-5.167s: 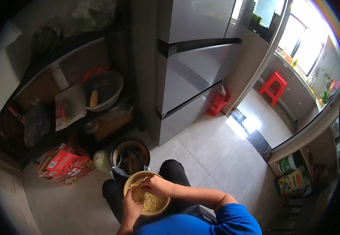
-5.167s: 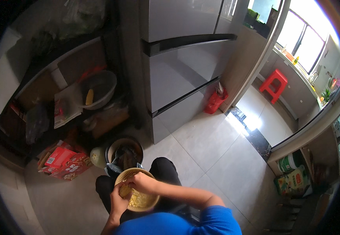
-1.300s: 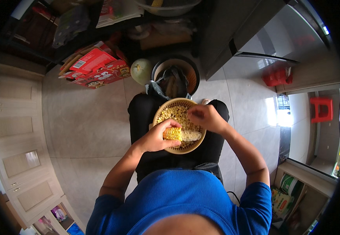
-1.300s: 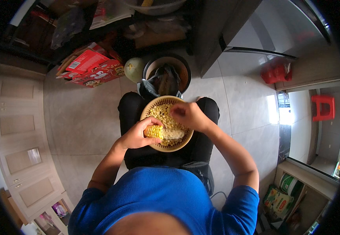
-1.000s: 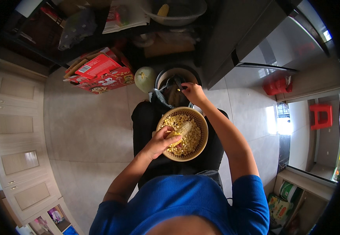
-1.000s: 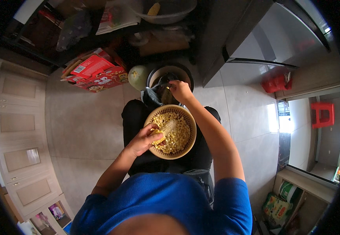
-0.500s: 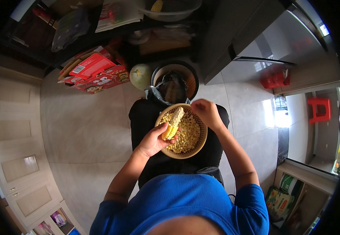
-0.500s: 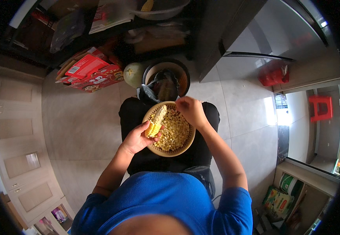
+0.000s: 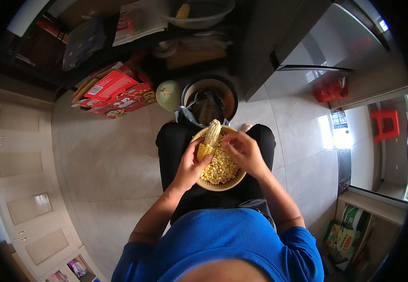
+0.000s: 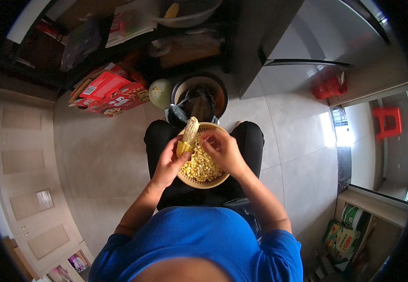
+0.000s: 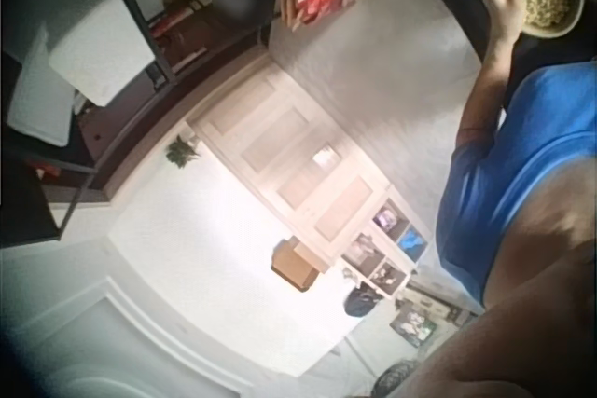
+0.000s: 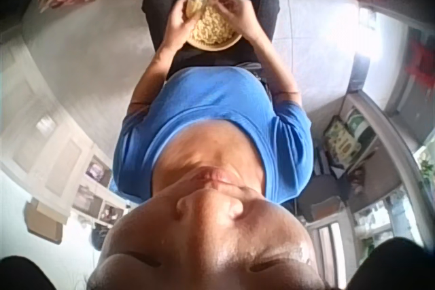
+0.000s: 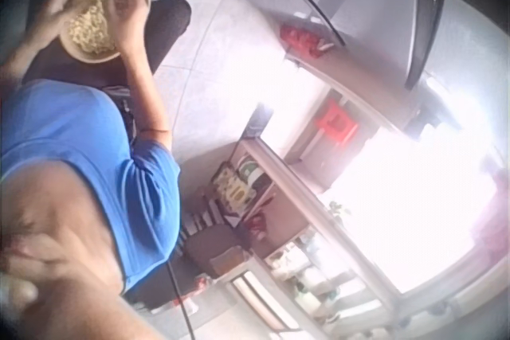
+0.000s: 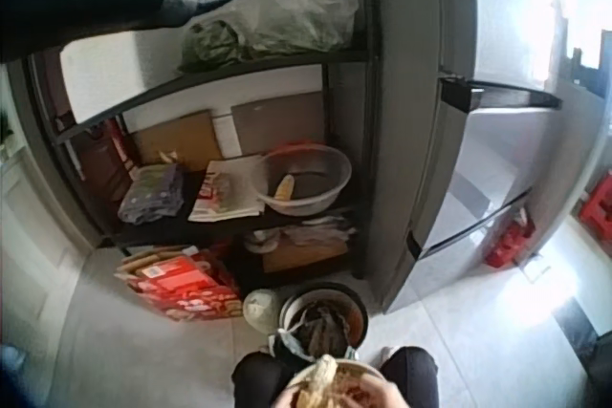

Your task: The person sits on the floor and removes corn kernels from a cob by hand, placing them into a bowl. The person holds the corn cob in one hand and uses the other hand to strip the kernels off, repeating the process until the cob is mostly bare.

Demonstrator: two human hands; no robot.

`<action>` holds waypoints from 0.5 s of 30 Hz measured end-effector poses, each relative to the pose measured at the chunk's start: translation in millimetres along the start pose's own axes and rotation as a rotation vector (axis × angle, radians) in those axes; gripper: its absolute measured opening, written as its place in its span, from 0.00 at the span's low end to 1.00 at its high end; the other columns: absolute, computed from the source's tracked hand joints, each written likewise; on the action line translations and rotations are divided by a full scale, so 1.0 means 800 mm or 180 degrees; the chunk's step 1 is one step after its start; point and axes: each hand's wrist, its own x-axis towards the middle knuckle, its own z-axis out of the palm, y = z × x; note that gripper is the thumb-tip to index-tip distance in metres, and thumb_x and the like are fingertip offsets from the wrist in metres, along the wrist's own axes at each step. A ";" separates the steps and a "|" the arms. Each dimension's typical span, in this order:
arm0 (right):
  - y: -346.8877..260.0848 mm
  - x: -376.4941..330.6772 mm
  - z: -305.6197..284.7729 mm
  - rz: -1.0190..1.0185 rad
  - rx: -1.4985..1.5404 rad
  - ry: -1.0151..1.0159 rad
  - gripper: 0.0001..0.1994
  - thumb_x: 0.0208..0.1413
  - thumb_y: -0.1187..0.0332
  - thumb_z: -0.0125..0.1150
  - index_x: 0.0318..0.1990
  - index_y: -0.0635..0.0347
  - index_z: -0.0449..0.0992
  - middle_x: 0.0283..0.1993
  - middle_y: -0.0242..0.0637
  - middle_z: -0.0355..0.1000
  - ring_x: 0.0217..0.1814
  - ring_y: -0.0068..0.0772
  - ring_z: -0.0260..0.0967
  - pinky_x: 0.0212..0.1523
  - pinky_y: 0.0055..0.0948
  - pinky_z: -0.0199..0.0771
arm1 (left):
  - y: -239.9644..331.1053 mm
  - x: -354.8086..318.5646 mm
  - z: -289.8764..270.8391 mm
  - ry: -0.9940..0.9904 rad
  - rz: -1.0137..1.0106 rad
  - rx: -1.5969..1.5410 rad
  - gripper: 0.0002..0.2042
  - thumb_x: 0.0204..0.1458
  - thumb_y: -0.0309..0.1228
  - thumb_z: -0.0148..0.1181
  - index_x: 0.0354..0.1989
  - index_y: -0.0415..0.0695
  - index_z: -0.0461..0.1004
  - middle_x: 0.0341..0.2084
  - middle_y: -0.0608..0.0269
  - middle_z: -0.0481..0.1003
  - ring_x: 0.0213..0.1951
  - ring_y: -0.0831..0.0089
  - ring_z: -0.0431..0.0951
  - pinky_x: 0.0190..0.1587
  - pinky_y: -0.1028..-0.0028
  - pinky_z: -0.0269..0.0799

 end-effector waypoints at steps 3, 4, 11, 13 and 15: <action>-0.011 -0.016 0.011 -0.0629 -0.0326 0.0197 0.07 0.51 0.77 0.59 0.38 0.67 0.71 0.35 0.34 0.70 0.36 0.22 0.69 0.37 0.19 0.70 | -0.007 0.003 0.015 0.0130 0.0595 0.1086 0.23 0.50 0.23 0.59 0.54 0.36 0.60 0.45 0.52 0.70 0.48 0.70 0.71 0.50 0.73 0.68; -0.017 -0.018 0.013 -0.0793 -0.0513 0.0298 0.07 0.50 0.78 0.60 0.38 0.67 0.72 0.36 0.36 0.71 0.36 0.25 0.70 0.37 0.20 0.71 | -0.008 0.002 0.019 0.0144 0.0805 0.1421 0.23 0.49 0.23 0.59 0.54 0.35 0.60 0.45 0.49 0.70 0.48 0.66 0.72 0.50 0.72 0.68; -0.009 -0.027 0.003 -0.0948 -0.1074 0.0194 0.06 0.46 0.76 0.61 0.34 0.65 0.76 0.29 0.42 0.72 0.31 0.42 0.72 0.32 0.32 0.72 | 0.009 -0.013 0.028 -0.0066 0.0635 0.2217 0.24 0.47 0.20 0.59 0.54 0.35 0.60 0.45 0.44 0.70 0.48 0.58 0.73 0.49 0.69 0.69; -0.005 -0.031 0.001 -0.0774 -0.0960 0.0129 0.06 0.46 0.76 0.60 0.33 0.65 0.76 0.30 0.43 0.72 0.31 0.43 0.72 0.32 0.32 0.72 | 0.002 -0.018 0.028 -0.0012 0.0691 0.2429 0.23 0.46 0.18 0.59 0.52 0.35 0.62 0.42 0.45 0.73 0.46 0.64 0.75 0.47 0.71 0.71; 0.000 -0.035 0.002 -0.0710 -0.0954 0.0178 0.05 0.47 0.76 0.60 0.33 0.65 0.75 0.30 0.44 0.73 0.32 0.43 0.72 0.32 0.33 0.72 | -0.004 -0.022 0.027 -0.0075 0.0484 0.2182 0.24 0.46 0.19 0.59 0.53 0.35 0.61 0.45 0.43 0.70 0.48 0.56 0.72 0.49 0.67 0.68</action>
